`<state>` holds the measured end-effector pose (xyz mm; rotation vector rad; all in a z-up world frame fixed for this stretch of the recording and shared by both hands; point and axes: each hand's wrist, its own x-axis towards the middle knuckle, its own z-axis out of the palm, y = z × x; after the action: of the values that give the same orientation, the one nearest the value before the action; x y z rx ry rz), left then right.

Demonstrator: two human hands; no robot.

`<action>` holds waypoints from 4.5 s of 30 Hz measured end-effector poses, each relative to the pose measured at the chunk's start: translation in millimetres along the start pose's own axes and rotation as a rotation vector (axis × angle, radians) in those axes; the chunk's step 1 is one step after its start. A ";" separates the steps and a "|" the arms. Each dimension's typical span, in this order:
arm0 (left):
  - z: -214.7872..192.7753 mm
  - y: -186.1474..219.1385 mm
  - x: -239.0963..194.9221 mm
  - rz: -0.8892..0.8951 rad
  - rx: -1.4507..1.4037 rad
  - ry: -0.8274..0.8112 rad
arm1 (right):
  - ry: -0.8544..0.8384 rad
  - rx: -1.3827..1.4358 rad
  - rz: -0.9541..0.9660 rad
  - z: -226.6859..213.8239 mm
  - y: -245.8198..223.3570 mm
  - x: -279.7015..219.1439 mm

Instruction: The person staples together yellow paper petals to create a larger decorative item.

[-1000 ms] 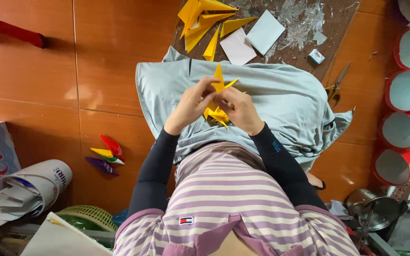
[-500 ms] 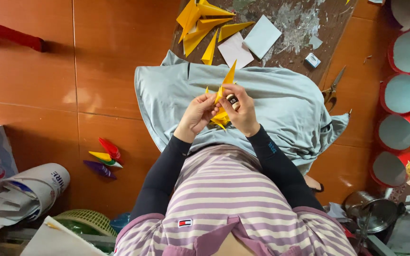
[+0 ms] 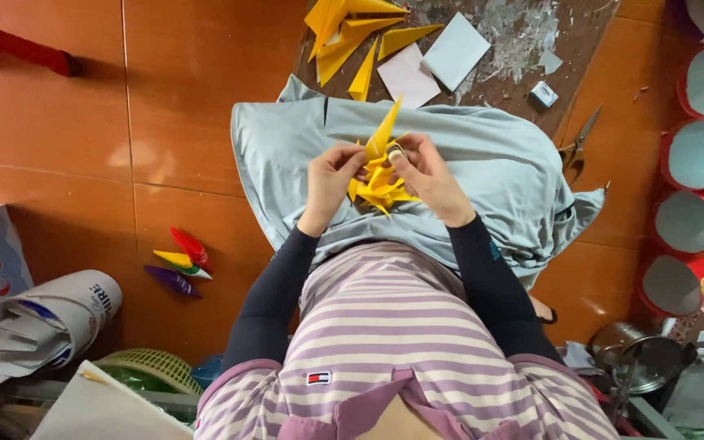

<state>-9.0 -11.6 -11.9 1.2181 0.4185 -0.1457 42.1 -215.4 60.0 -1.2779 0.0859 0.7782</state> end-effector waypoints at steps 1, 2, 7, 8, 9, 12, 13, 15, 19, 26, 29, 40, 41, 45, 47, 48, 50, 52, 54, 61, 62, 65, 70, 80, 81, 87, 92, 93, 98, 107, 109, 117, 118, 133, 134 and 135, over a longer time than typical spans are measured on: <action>0.4 3.1 -4.1 0.000 0.002 -0.002 | 0.002 0.002 -0.002 -2.4 2.2 3.0; 1.7 6.1 -7.2 0.128 0.230 0.007 | -0.051 -0.061 -0.002 -5.8 3.6 6.3; 4.1 25.2 -19.5 0.553 0.771 -0.059 | -0.110 -0.207 0.056 -2.2 8.3 14.7; 3.4 26.6 -19.9 0.576 0.789 -0.078 | -0.074 -0.184 0.087 -1.3 12.0 15.7; 2.7 28.0 -20.5 0.599 0.807 -0.097 | -0.038 -0.160 0.119 -0.3 15.6 16.7; -0.5 32.2 -24.4 0.664 0.831 -0.192 | -0.015 -0.088 0.085 -4.4 40.4 23.1; -1.2 31.9 -26.3 0.661 0.830 -0.187 | -0.019 -0.090 0.089 -3.5 43.7 23.1; -3.6 32.2 -29.7 0.662 0.911 -0.273 | -0.002 -0.052 0.043 -0.7 50.3 24.0; -23.5 -8.0 -32.8 0.646 1.032 -0.265 | -0.005 -0.083 0.035 5.3 62.9 28.9; -52.1 -35.6 -36.6 0.246 0.926 -0.088 | -0.011 -0.150 0.097 -13.4 55.7 29.1; -52.1 -13.9 -45.1 -0.066 0.642 0.010 | 0.030 -0.052 0.076 -28.9 45.8 25.5; -57.6 15.9 30.1 0.168 0.890 0.116 | -0.044 0.282 0.164 -40.4 57.2 35.7; -58.3 15.5 48.2 0.249 0.909 0.124 | -0.064 0.334 0.177 -42.2 57.7 35.6; -71.3 -13.7 137.4 0.365 1.044 0.133 | -0.109 0.489 0.193 -52.6 55.2 40.4; -72.7 -26.2 169.1 0.365 1.107 0.127 | -0.092 0.516 0.196 -55.1 52.0 43.6; -73.3 -33.4 184.1 0.364 1.175 0.126 | -0.081 0.546 0.201 -56.3 50.9 44.5; -71.9 -44.6 206.5 0.402 1.234 0.114 | -0.054 0.564 0.213 -59.2 47.5 48.3; -69.8 -52.4 224.3 0.443 1.294 0.105 | -0.029 0.582 0.222 -62.0 44.8 52.7; -67.5 -58.6 236.4 0.508 1.419 0.120 | -0.008 0.606 0.247 -64.7 43.9 56.8; -64.2 -66.8 242.6 0.415 1.474 0.135 | 0.026 0.590 0.240 -70.4 44.9 66.6; -63.9 -64.4 240.5 0.433 1.466 0.159 | 0.020 0.591 0.235 -70.8 45.7 67.4; -65.1 -60.6 239.4 0.437 1.447 0.187 | 0.013 0.606 0.235 -72.0 46.0 70.3; -61.8 -46.9 228.1 0.434 1.428 0.213 | 0.038 0.642 0.252 -69.4 42.6 68.0; -48.8 -20.2 133.9 0.492 0.843 0.188 | -0.016 0.626 0.173 -51.9 28.0 51.7; -53.2 -24.0 123.9 0.522 0.825 0.146 | -0.038 0.623 0.175 -48.5 25.7 49.4; -58.0 -8.7 75.7 0.359 0.547 -0.082 | -0.125 0.624 0.153 -32.7 19.8 31.7; -54.9 17.6 46.7 0.270 0.451 -0.018 | -0.190 0.615 0.138 -24.1 14.5 19.0; -57.1 15.0 45.2 0.271 0.515 0.048 | -0.210 0.606 0.129 -22.6 12.3 16.7; -38.2 56.6 23.1 0.478 0.595 0.115 | -0.246 0.556 0.084 -18.5 4.6 4.9; -30.4 50.6 3.6 0.168 0.152 -0.061 | -0.269 0.524 -0.038 -10.1 -0.4 -0.2; -26.8 51.4 0.2 0.137 0.112 -0.098 | -0.226 0.473 -0.086 -12.1 8.7 5.0; -10.5 55.5 -2.9 0.196 0.248 -0.254 | -0.040 0.093 -0.069 9.1 4.7 16.2; -9.7 55.9 -3.0 0.196 0.249 -0.253 | -0.041 0.093 -0.069 7.4 9.7 18.4; -2.8 38.5 -5.5 0.499 0.534 -0.085 | 0.172 0.538 0.039 -2.2 40.1 28.7; -4.7 31.7 -4.1 0.357 0.409 -0.085 | 0.171 0.592 0.054 0.2 36.0 27.0; -6.4 24.8 -2.8 0.215 0.283 -0.085 | 0.170 0.647 0.070 2.7 31.8 25.2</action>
<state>-4.9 2.7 9.2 1.5213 0.1936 -0.0726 42.1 -198.8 22.9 -0.7220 0.4825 0.6260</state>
